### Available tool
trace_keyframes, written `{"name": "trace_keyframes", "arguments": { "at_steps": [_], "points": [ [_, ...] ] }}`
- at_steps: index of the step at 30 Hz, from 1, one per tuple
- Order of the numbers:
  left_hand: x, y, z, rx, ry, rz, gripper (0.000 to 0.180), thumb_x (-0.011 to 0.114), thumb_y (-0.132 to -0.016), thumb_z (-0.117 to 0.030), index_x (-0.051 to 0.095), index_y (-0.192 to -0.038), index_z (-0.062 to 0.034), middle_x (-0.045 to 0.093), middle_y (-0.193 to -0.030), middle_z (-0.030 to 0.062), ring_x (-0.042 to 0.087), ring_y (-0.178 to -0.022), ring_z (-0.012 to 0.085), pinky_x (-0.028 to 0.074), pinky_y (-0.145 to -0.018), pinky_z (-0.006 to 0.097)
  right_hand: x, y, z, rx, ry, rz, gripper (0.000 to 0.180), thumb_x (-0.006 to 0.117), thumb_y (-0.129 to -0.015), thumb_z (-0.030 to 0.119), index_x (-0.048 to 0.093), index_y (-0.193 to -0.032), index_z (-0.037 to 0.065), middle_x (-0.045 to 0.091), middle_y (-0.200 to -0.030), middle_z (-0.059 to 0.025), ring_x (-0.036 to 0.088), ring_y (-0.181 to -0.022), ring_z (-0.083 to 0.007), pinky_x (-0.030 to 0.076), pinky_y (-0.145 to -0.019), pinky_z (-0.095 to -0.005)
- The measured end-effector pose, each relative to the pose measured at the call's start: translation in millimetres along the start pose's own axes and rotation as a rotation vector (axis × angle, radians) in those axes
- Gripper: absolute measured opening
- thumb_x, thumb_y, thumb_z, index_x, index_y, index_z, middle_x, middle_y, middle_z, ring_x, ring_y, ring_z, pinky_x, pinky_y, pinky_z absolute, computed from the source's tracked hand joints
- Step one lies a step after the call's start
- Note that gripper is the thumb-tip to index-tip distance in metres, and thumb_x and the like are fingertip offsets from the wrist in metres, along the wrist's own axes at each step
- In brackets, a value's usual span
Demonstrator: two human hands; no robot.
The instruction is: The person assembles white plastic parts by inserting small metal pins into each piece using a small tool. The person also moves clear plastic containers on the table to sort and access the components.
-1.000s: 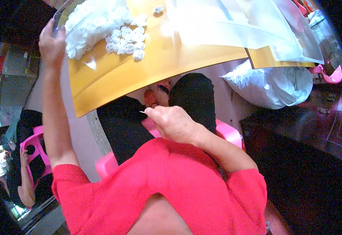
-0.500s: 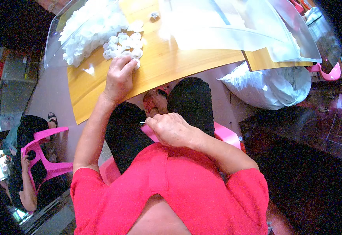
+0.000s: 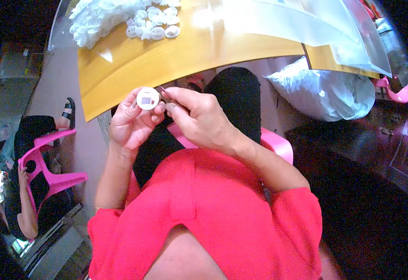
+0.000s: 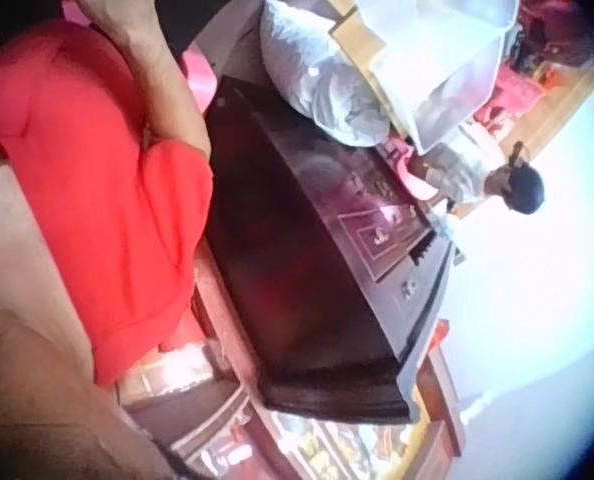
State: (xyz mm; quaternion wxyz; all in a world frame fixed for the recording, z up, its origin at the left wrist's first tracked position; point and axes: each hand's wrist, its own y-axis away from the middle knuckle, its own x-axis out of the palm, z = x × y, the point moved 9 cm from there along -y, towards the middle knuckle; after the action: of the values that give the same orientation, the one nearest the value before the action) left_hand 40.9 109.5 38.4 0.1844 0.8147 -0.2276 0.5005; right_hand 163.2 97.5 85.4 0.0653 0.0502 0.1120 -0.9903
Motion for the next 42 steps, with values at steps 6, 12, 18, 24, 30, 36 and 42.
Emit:
{"name": "trace_keyframes", "arguments": {
  "at_steps": [6, 12, 18, 24, 30, 36, 42],
  "points": [
    [-12, 20, 0, 0.046, -0.131, -0.094, 0.027, 0.054, -0.093, -0.012, 0.056, -0.116, 0.0026, 0.062, -0.108, 0.0172, 0.063, -0.087, 0.0243, 0.05, -0.072, 0.032, 19, 2, -2, 0.183, -0.149, 0.013, 0.013, 0.053, -0.087, 0.001, 0.062, -0.095, -0.005, 0.064, -0.075, -0.0084, 0.062, -0.067, -0.0106, 0.051, -0.061, -0.0264],
    [-6, 30, -18, 0.269, -0.398, -0.204, 0.031, 0.05, -0.097, -0.014, 0.055, -0.12, 0.0058, 0.061, -0.111, 0.015, 0.061, -0.086, 0.0185, 0.05, -0.075, 0.03, 29, 3, -12, 0.331, -0.105, 0.053, 0.011, 0.057, -0.088, 0.006, 0.063, -0.087, -0.003, 0.063, -0.073, -0.0077, 0.058, -0.062, -0.0097, 0.048, -0.057, -0.0258],
    [-15, 41, -30, 0.315, -0.536, -0.224, 0.035, 0.065, -0.085, 0.0, 0.057, -0.119, 0.0051, 0.06, -0.115, 0.0131, 0.061, -0.098, 0.017, 0.051, -0.085, 0.028, 38, 1, 5, 0.142, 0.01, 0.033, 0.01, 0.058, -0.087, 0.006, 0.063, -0.087, -0.003, 0.063, -0.074, -0.0115, 0.061, -0.067, -0.017, 0.048, -0.061, -0.0285],
    [-22, 36, -21, 0.148, -0.299, -0.186, 0.032, 0.065, -0.086, -0.006, 0.058, -0.115, 0.0055, 0.064, -0.105, 0.0122, 0.062, -0.094, 0.0182, 0.052, -0.079, 0.028, 35, 6, 21, -0.154, 0.328, 0.067, 0.018, 0.057, -0.081, -0.001, 0.06, -0.099, -0.004, 0.059, -0.074, -0.0165, 0.062, -0.068, -0.0308, 0.049, -0.059, -0.0352],
    [-24, 37, -21, 0.169, -0.312, -0.193, 0.031, 0.065, -0.086, -0.006, 0.058, -0.115, 0.0053, 0.065, -0.103, 0.0141, 0.064, -0.088, 0.0203, 0.054, -0.076, 0.028, 43, 19, 30, -0.291, 0.651, 0.193, 0.043, 0.064, -0.073, 0.001, 0.057, -0.115, -0.004, 0.055, -0.069, -0.0122, 0.059, -0.06, -0.0275, 0.049, -0.053, -0.0377],
    [-25, 36, -18, 0.167, -0.303, -0.18, 0.031, 0.064, -0.086, -0.006, 0.058, -0.115, 0.0054, 0.065, -0.103, 0.0152, 0.065, -0.09, 0.0222, 0.055, -0.079, 0.031, 46, 16, 27, -0.331, 0.677, 0.182, 0.04, 0.066, -0.075, 0.005, 0.057, -0.112, -0.005, 0.055, -0.069, -0.0119, 0.059, -0.06, -0.027, 0.049, -0.053, -0.0371],
    [-23, 35, -15, 0.154, -0.251, -0.181, 0.031, 0.063, -0.087, -0.006, 0.058, -0.115, 0.0045, 0.064, -0.105, 0.0157, 0.065, -0.09, 0.022, 0.056, -0.079, 0.034, 45, 15, 27, -0.307, 0.667, 0.194, 0.038, 0.067, -0.076, 0.006, 0.058, -0.111, -0.005, 0.056, -0.069, -0.0119, 0.059, -0.06, -0.0266, 0.048, -0.052, -0.0368]
  ]
}}
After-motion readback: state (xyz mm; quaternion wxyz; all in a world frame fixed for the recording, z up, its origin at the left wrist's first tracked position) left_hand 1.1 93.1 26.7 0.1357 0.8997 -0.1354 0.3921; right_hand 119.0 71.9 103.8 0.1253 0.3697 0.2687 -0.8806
